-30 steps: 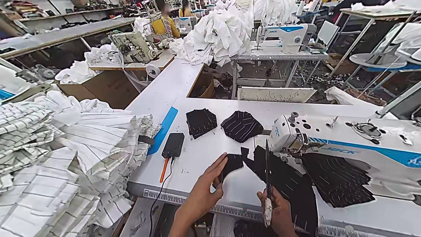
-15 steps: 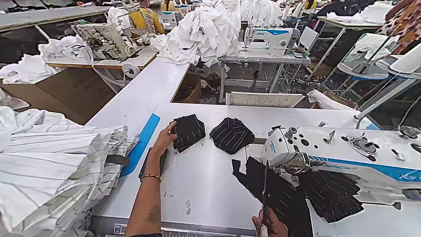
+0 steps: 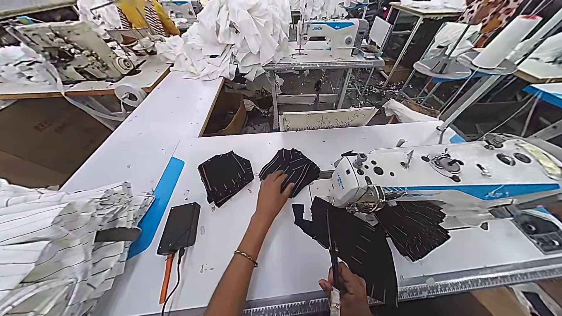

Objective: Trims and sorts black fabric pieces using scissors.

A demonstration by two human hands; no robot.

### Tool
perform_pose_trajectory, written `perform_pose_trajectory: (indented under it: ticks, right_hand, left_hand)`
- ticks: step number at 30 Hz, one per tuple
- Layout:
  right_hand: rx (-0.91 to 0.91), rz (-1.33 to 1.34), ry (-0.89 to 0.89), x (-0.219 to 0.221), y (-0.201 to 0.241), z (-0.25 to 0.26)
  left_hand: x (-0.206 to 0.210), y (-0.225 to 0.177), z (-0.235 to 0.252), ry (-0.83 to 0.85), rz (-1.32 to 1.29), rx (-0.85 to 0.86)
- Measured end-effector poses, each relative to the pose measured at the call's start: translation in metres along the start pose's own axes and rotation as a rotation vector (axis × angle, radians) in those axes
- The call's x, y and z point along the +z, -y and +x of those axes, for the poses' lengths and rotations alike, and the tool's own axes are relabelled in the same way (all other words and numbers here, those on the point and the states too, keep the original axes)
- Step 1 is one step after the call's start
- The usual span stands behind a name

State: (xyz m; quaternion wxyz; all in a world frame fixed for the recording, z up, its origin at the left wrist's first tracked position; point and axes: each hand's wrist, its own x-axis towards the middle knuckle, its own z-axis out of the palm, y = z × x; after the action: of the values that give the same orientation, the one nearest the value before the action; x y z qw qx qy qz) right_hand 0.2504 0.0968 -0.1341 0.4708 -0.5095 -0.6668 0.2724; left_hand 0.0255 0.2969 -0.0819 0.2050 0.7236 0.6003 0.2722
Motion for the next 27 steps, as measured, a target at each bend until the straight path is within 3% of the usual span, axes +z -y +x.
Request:
perform_pose_trajectory:
  ticks: [5,8,11,15,21,24,27]
  right_hand:
    - [0.024,-0.024,-0.024,0.0,0.002,0.0]
    - [0.011,-0.012,-0.023,0.002,0.0,-0.002]
    - [-0.003,-0.028,-0.02,0.003,-0.002,-0.002]
    - [-0.053,0.034,-0.078,0.007,-0.009,-0.001]
    - [-0.034,0.132,-0.119,0.008,-0.009,0.002]
    - [-0.055,0.131,-0.125,0.009,-0.01,0.003]
    - [-0.042,0.14,-0.108,0.008,-0.011,0.004]
  left_hand:
    - [0.016,-0.034,0.014,0.158,0.158,-0.209]
    - [0.014,-0.039,0.016,0.176,0.242,-0.223]
    - [0.014,-0.026,0.015,0.051,0.205,-0.138]
    - [-0.015,-0.009,-0.005,-0.296,-0.108,-0.077]
    - [-0.052,0.026,-0.086,-0.599,-0.695,-0.516]
    - [-0.042,0.05,-0.129,-0.561,-0.683,-0.763]
    - [-0.035,0.06,-0.154,-0.566,-0.737,-0.792]
